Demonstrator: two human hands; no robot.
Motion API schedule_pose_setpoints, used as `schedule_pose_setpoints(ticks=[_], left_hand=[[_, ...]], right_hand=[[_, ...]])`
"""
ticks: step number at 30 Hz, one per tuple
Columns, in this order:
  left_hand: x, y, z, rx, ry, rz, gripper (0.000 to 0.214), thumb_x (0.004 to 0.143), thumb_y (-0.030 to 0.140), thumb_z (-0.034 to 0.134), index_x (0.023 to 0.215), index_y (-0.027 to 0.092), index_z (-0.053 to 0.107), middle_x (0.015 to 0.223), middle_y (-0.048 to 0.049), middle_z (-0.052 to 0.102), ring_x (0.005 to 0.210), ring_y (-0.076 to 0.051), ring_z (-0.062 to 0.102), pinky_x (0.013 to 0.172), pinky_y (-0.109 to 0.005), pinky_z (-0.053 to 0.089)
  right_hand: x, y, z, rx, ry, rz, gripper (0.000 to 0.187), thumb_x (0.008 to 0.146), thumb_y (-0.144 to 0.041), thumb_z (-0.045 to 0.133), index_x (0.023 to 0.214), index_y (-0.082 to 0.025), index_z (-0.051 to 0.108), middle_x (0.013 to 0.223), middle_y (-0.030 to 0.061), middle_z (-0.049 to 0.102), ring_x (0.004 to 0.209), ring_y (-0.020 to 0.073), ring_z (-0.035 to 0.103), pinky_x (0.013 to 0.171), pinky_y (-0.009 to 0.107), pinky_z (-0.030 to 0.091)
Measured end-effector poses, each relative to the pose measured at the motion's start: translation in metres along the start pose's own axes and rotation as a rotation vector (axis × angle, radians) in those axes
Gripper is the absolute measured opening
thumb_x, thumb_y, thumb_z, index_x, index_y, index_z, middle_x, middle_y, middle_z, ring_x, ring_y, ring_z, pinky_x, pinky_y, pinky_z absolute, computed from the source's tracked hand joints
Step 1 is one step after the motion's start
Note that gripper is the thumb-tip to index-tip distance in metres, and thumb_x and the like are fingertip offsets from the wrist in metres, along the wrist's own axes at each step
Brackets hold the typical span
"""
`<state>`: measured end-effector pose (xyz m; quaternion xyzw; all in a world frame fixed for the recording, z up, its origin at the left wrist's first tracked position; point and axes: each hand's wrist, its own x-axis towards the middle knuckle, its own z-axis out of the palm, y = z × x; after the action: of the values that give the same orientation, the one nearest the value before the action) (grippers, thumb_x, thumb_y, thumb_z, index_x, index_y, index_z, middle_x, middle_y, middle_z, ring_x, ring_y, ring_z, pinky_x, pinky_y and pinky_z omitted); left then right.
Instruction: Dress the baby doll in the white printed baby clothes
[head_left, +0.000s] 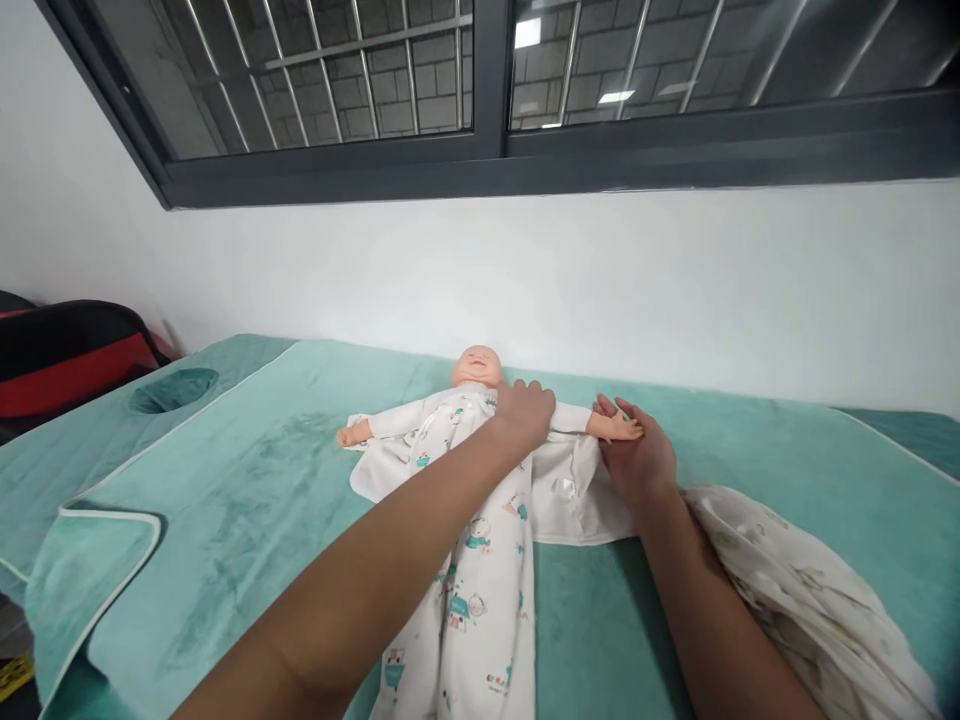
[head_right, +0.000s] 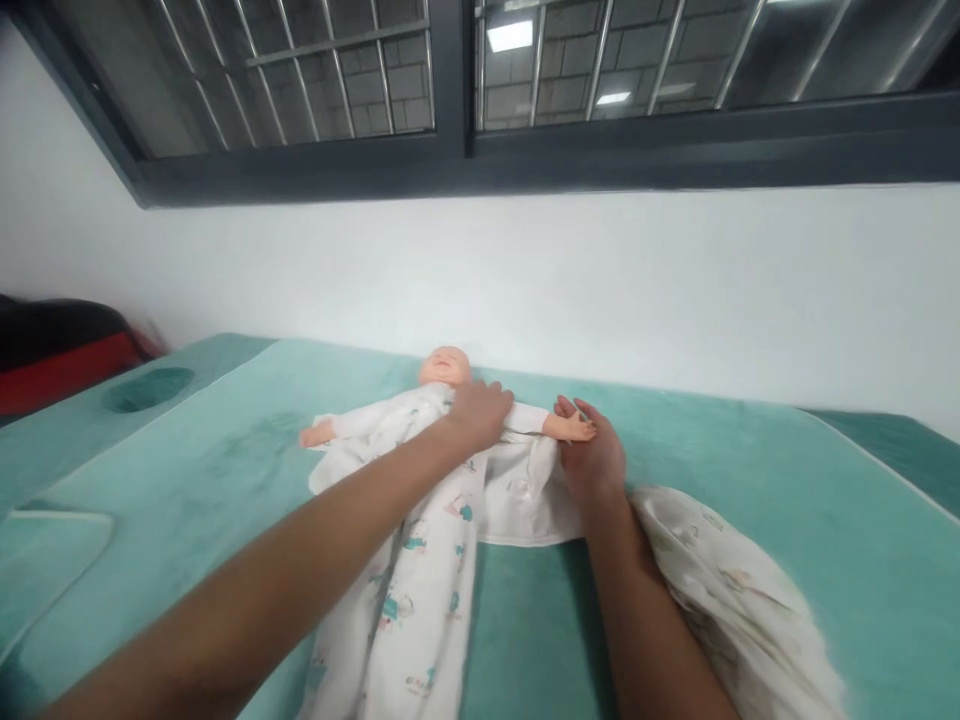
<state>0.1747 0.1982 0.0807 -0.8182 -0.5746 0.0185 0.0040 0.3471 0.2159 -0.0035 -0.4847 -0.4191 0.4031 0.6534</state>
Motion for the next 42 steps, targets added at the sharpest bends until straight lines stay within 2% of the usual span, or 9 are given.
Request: schedule_pose_setpoints(ticks=[4,8,14,18,23,29,32,36,42], left_hand=[[-0.017,-0.013,0.006,-0.04,0.086,0.035,0.031,0.089,0.03,0.05,0.117,0.017,0.055,0.123,-0.0133,0.057,0.116,-0.028,0.052,0.094,-0.042,0.043],[-0.051,-0.056,0.012,-0.32,0.308,-0.059,0.032,0.093,0.035,0.043,0.118,0.021,0.056,0.123,-0.0086,0.06,0.116,-0.024,0.053,0.098,-0.038,0.043],[-0.092,-0.105,0.06,-1.032,0.519,-0.254,0.032,0.092,0.039,0.048,0.119,0.024,0.055,0.133,-0.0047,0.054,0.124,-0.016,0.05,0.107,-0.029,0.037],[-0.098,-0.115,0.086,-1.266,0.576,-0.218,0.033,0.088,0.039,0.055,0.116,0.023,0.054,0.138,-0.006,0.05,0.129,-0.018,0.045,0.11,-0.031,0.032],[-0.096,-0.124,0.089,-1.318,0.535,-0.179,0.03,0.079,0.04,0.066,0.101,0.022,0.055,0.142,-0.0061,0.045,0.131,-0.023,0.042,0.109,-0.034,0.03],[-0.1,-0.122,0.084,-1.283,0.489,-0.185,0.037,0.075,0.041,0.069,0.103,0.023,0.055,0.142,-0.0057,0.044,0.128,-0.023,0.044,0.106,-0.032,0.034],[-0.1,-0.119,0.086,-1.203,0.581,-0.173,0.029,0.071,0.041,0.072,0.085,0.02,0.058,0.136,-0.006,0.045,0.127,-0.023,0.043,0.106,-0.032,0.033],[-0.103,-0.116,0.09,-1.031,0.777,-0.191,0.03,0.071,0.042,0.072,0.065,0.019,0.054,0.102,-0.004,0.054,0.103,-0.02,0.052,0.095,-0.03,0.039],[-0.115,-0.113,0.087,-1.129,0.58,-0.311,0.034,0.075,0.048,0.065,0.064,0.018,0.052,0.063,0.0046,0.048,0.068,-0.014,0.048,0.065,-0.025,0.039]], right_hand=[[-0.003,-0.002,0.0,0.158,0.065,0.107,0.026,0.077,-0.043,0.051,0.092,-0.021,0.055,0.113,0.0096,0.067,0.107,0.0222,0.064,0.09,0.039,0.052],[-0.027,-0.005,0.014,-0.394,0.103,-0.253,0.033,0.082,-0.041,0.052,0.106,-0.02,0.061,0.117,0.0098,0.065,0.115,0.0254,0.056,0.102,0.045,0.04],[-0.073,-0.002,0.054,-0.667,-0.538,-0.476,0.038,0.092,-0.04,0.046,0.125,-0.025,0.054,0.137,0.0063,0.054,0.132,0.022,0.042,0.117,0.049,0.014],[-0.072,0.001,0.061,-0.585,-0.606,-0.336,0.039,0.087,-0.045,0.055,0.122,-0.029,0.054,0.146,0.0038,0.045,0.137,0.0237,0.035,0.116,0.047,0.017],[-0.058,0.005,0.068,-0.51,-0.546,-0.17,0.043,0.075,-0.05,0.068,0.108,-0.027,0.056,0.148,0.0031,0.04,0.136,0.0281,0.035,0.112,0.046,0.028],[-0.056,0.007,0.077,-0.505,-0.526,-0.161,0.037,0.07,-0.049,0.073,0.093,-0.025,0.059,0.142,0.0033,0.043,0.134,0.0283,0.035,0.111,0.046,0.026],[-0.058,0.008,0.077,-0.476,-0.515,-0.198,0.031,0.068,-0.049,0.075,0.079,-0.022,0.062,0.136,0.0057,0.043,0.131,0.027,0.037,0.111,0.042,0.025],[-0.065,0.009,0.073,-0.301,-0.412,-0.224,0.031,0.067,-0.044,0.077,0.064,-0.02,0.058,0.116,0.0059,0.045,0.12,0.0238,0.042,0.105,0.036,0.03],[-0.076,0.003,0.061,0.015,-0.56,-0.072,0.038,0.075,-0.039,0.071,0.06,-0.019,0.043,0.075,-0.0017,0.043,0.072,0.0131,0.043,0.071,0.027,0.037]])
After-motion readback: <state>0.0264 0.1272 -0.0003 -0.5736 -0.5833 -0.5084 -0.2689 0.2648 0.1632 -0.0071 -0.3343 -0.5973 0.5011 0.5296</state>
